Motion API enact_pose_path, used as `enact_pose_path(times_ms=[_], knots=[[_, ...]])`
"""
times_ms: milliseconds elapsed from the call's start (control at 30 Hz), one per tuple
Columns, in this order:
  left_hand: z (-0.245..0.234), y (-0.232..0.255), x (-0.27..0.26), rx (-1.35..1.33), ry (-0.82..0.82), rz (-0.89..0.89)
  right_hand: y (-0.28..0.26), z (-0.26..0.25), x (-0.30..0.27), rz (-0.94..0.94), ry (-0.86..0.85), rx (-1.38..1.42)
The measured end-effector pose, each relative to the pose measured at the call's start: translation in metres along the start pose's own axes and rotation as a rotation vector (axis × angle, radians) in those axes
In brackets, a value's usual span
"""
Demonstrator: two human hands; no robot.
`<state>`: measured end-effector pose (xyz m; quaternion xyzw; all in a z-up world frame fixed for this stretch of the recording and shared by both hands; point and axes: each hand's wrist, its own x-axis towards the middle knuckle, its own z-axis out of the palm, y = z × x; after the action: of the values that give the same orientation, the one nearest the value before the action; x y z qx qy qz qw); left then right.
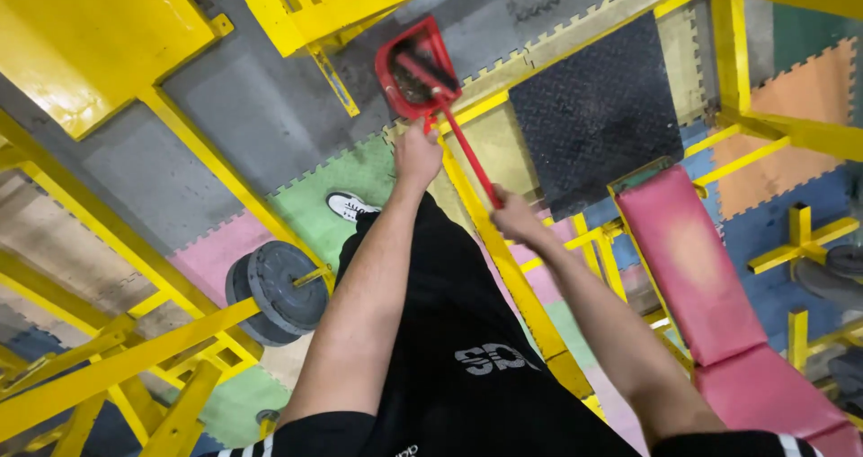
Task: Sweeping debris from the gym floor into a handheld dustpan using a small broom.
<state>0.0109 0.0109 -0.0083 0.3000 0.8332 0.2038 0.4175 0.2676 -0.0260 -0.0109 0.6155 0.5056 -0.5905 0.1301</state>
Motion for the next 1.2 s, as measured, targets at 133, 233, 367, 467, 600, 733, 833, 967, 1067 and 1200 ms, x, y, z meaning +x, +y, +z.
enact_pose_path(times_ms=[133,233,367,467,600,733,833,967,1067,1200], knots=[[-0.030,-0.007,-0.019,-0.061,-0.018,0.045,-0.078,-0.066,-0.068,0.162,-0.120,0.067],[-0.051,-0.028,-0.040,0.001,-0.057,-0.085,-0.090,-0.086,-0.085,0.194,-0.162,0.093],[-0.076,-0.054,-0.080,-0.145,0.002,-0.033,-0.075,-0.102,-0.081,0.116,-0.134,0.022],[-0.091,-0.077,-0.102,-0.254,-0.005,-0.233,-0.083,-0.102,-0.071,0.026,-0.133,-0.085],[-0.095,-0.115,-0.126,-0.483,0.068,-0.391,-0.022,-0.093,-0.005,-0.381,-0.110,-0.277],[-0.107,-0.137,-0.133,-0.545,0.146,-0.417,-0.104,-0.068,-0.014,-0.148,-0.219,-0.389],[-0.124,-0.143,-0.132,-0.610,0.227,-0.438,-0.126,-0.044,0.006,-0.023,-0.339,-0.375],[-0.147,-0.146,-0.128,-0.656,0.365,-0.506,-0.161,-0.007,0.005,0.017,-0.375,-0.295],[-0.153,-0.162,-0.129,-0.745,0.453,-0.506,-0.163,0.028,-0.004,0.039,-0.423,-0.256],[-0.154,-0.198,-0.112,-0.992,0.576,-0.379,-0.164,0.064,-0.001,0.012,-0.482,-0.032]])
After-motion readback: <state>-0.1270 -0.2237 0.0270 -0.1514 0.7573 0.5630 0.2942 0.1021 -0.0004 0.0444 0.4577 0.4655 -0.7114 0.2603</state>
